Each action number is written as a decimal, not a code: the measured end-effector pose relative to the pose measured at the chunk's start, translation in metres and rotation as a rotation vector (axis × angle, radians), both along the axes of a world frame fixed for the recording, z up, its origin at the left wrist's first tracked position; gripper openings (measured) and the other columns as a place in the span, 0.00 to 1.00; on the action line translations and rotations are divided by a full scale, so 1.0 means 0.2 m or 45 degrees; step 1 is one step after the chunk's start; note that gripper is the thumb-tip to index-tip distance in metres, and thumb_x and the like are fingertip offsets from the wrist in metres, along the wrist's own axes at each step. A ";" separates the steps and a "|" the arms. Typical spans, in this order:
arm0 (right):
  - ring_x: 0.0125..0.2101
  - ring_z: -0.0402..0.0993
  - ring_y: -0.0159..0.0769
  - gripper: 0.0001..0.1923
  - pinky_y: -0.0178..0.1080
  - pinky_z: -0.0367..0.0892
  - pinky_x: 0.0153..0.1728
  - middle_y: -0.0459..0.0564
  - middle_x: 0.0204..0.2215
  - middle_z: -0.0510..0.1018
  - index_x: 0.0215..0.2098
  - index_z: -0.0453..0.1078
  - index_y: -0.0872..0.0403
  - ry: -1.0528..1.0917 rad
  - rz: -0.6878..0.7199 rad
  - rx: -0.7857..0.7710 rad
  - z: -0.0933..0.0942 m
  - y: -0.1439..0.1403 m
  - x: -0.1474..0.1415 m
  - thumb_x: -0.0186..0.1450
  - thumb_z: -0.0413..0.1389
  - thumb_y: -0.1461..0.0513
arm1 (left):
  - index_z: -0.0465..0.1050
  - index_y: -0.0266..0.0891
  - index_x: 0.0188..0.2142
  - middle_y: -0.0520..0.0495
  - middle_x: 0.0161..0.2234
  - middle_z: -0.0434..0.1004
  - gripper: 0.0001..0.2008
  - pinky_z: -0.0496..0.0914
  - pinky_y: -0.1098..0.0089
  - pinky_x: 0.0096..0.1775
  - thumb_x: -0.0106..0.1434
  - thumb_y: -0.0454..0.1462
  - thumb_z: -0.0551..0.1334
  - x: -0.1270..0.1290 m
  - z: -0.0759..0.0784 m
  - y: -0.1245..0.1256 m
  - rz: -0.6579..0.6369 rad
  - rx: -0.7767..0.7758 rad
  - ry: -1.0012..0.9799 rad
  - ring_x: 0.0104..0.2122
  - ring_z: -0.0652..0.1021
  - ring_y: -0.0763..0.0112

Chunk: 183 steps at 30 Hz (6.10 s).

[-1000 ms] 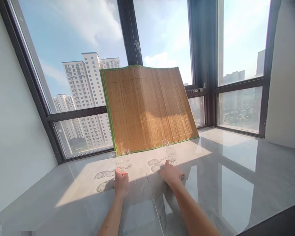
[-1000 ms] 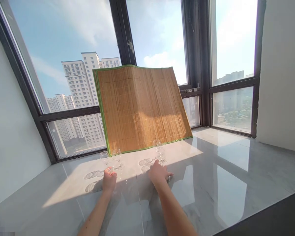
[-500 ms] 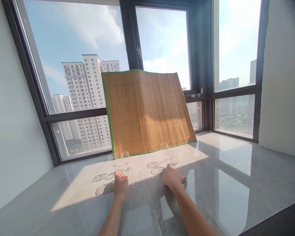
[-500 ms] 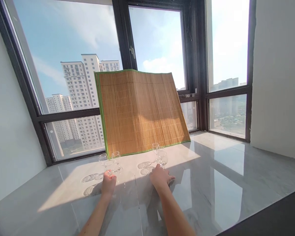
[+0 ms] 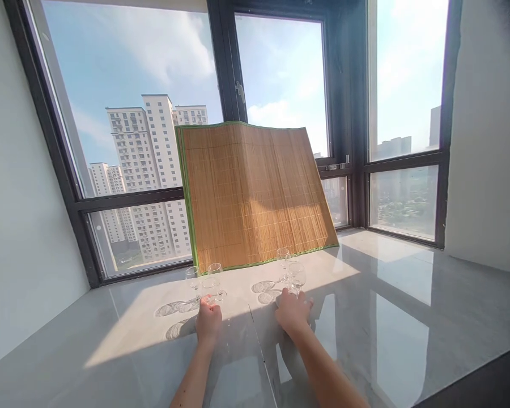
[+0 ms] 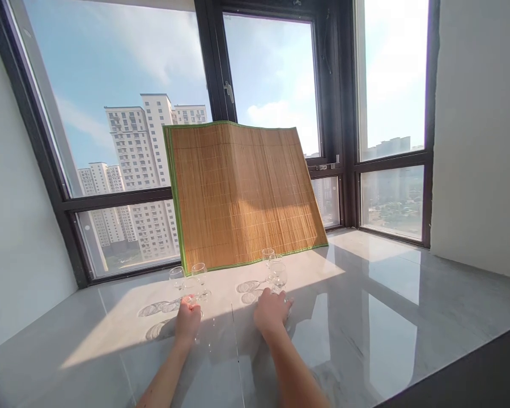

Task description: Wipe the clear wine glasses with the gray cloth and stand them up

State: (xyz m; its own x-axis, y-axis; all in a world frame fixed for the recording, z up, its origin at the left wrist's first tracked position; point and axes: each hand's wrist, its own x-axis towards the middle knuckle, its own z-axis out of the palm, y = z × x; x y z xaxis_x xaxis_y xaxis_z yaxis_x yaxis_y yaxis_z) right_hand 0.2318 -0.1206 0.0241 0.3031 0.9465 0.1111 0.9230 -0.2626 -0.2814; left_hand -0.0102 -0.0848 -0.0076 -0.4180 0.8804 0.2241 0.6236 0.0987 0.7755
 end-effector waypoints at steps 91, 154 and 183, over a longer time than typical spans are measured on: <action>0.30 0.70 0.32 0.27 0.33 0.64 0.33 0.43 0.30 0.74 0.51 0.62 0.51 1.094 0.728 0.934 -0.01 0.02 -0.23 0.52 0.51 0.70 | 0.77 0.42 0.46 0.43 0.38 0.79 0.19 0.59 0.60 0.49 0.62 0.31 0.52 0.17 0.10 -0.14 -0.317 0.152 0.784 0.44 0.73 0.58; 0.31 0.70 0.34 0.30 0.35 0.62 0.32 0.46 0.35 0.72 0.54 0.57 0.49 1.097 0.645 0.703 -0.03 0.05 -0.17 0.53 0.52 0.66 | 0.80 0.48 0.43 0.47 0.33 0.80 0.17 0.62 0.61 0.46 0.60 0.32 0.56 0.16 0.06 -0.11 -0.295 0.220 0.759 0.41 0.75 0.59; 0.28 0.69 0.35 0.34 0.36 0.63 0.31 0.43 0.28 0.71 0.57 0.53 0.53 1.164 0.421 0.667 -0.06 0.08 -0.18 0.51 0.50 0.68 | 0.72 0.39 0.22 0.56 0.15 0.58 0.23 0.58 0.71 0.26 0.59 0.55 0.57 0.24 0.11 -0.11 -0.445 0.244 -0.398 0.19 0.62 0.74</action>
State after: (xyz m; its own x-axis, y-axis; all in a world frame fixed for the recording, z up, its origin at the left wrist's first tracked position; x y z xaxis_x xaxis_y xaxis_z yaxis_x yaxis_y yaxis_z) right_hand 0.1964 -0.1048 0.0113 0.2159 0.8972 0.3852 0.3125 0.3103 -0.8978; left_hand 0.0373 -0.1059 0.0139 -0.1783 0.9349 0.3068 0.3291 -0.2372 0.9140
